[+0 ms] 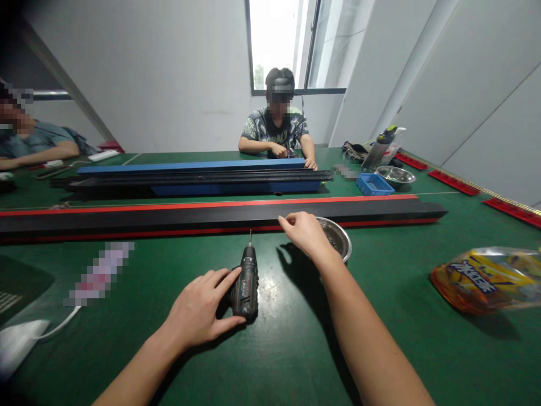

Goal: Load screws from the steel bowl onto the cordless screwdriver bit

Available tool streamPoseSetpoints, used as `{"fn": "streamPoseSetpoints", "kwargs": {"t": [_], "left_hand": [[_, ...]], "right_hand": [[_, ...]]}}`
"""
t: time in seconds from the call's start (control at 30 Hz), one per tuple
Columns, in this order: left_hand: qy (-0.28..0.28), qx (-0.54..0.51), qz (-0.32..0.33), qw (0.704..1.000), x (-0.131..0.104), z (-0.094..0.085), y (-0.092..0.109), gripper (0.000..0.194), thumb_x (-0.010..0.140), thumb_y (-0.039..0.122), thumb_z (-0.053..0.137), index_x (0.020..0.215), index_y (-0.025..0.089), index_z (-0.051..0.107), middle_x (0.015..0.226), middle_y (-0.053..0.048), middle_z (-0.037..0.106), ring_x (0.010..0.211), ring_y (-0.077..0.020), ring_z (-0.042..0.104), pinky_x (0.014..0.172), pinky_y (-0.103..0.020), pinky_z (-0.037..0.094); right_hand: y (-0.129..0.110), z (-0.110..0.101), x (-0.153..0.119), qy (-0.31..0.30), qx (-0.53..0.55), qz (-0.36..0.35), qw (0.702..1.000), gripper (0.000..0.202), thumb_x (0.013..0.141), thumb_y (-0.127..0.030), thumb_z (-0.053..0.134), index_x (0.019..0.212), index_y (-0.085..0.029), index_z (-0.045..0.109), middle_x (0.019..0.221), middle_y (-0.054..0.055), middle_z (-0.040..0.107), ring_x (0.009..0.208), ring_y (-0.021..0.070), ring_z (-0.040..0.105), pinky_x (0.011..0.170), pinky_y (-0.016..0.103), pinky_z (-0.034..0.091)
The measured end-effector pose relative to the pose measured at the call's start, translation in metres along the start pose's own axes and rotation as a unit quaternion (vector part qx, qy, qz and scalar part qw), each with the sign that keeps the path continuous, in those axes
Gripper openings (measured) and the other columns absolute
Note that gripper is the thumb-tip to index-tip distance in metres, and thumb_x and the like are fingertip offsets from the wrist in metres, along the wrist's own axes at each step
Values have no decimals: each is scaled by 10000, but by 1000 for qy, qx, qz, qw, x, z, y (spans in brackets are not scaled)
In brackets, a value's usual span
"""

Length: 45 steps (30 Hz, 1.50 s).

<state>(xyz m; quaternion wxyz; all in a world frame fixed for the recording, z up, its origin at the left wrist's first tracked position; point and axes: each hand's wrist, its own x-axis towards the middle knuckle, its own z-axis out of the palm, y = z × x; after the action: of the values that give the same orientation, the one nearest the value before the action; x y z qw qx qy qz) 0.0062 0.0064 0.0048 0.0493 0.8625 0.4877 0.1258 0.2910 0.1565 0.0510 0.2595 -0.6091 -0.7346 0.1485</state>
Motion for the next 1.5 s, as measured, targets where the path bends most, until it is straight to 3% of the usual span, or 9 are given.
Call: {"fn": "streamPoseSetpoints", "kwargs": {"t": [0.1, 0.2, 0.43, 0.57, 0.93, 1.2, 1.37, 1.5], "left_hand": [[-11, -4, 0, 1000, -2, -1, 1, 917, 840, 677, 727, 1570, 221, 412, 1382, -154, 611, 1164, -355, 610, 972, -510, 527], [-19, -6, -1, 1000, -4, -2, 0, 926, 832, 673, 737, 1573, 226, 406, 1384, -154, 610, 1165, -356, 609, 977, -513, 529], [-20, -12, 1, 1000, -7, 0, -1, 956, 820, 687, 745, 1584, 232, 393, 1411, -157, 606, 1196, -369, 608, 1006, -535, 526], [-21, -13, -1, 1000, -8, 0, -1, 952, 823, 684, 747, 1585, 238, 391, 1425, -155, 601, 1212, -370, 605, 1016, -538, 525], [-18, -11, 8, 1000, -11, 0, 0, 976, 803, 682, 774, 1583, 231, 398, 1413, -158, 610, 1202, -369, 615, 1010, -536, 538], [-13, -13, 11, 1000, -10, 0, 0, 985, 783, 688, 793, 1569, 229, 417, 1390, -158, 626, 1170, -364, 632, 982, -520, 552], [-5, -27, 39, 999, -11, -1, -1, 982, 764, 710, 794, 1529, 193, 461, 1358, -164, 646, 1112, -353, 657, 952, -512, 567], [-5, -36, 52, 998, -13, -2, 1, 976, 748, 703, 807, 1508, 186, 479, 1349, -165, 652, 1063, -341, 668, 914, -506, 581]], "right_hand": [[21, -26, 3, -2, -71, 53, 996, 389, 980, -472, 600, 824, -197, 826, 842, 141, 795, 805, 285, 731, 664, 300, 445], [42, -37, 5, -25, -75, 77, 994, 334, 990, -403, 581, 905, -196, 829, 882, 130, 799, 817, 263, 731, 668, 286, 448], [74, -25, 2, -170, -68, 126, 975, 54, 775, -249, 788, 762, -197, 799, 701, 60, 750, 557, 177, 655, 520, 252, 407], [75, -15, 4, -219, -95, 146, 960, 52, 777, -219, 772, 730, -195, 774, 662, 44, 729, 497, 151, 607, 478, 251, 359], [71, -26, 10, -176, -79, 156, 969, 66, 831, -175, 736, 840, -168, 801, 830, 75, 776, 700, 174, 699, 587, 228, 433], [66, -27, 5, -140, -104, 144, 974, 126, 853, -270, 743, 789, -167, 777, 788, 81, 758, 676, 191, 683, 569, 264, 412], [46, -23, 7, -80, -35, 57, 995, 96, 861, -229, 714, 838, -182, 795, 802, 58, 763, 717, 187, 682, 642, 261, 446], [17, -2, 6, -81, 81, -38, 993, 105, 912, -218, 679, 895, -180, 775, 882, 55, 778, 782, 184, 691, 718, 261, 485]]}}
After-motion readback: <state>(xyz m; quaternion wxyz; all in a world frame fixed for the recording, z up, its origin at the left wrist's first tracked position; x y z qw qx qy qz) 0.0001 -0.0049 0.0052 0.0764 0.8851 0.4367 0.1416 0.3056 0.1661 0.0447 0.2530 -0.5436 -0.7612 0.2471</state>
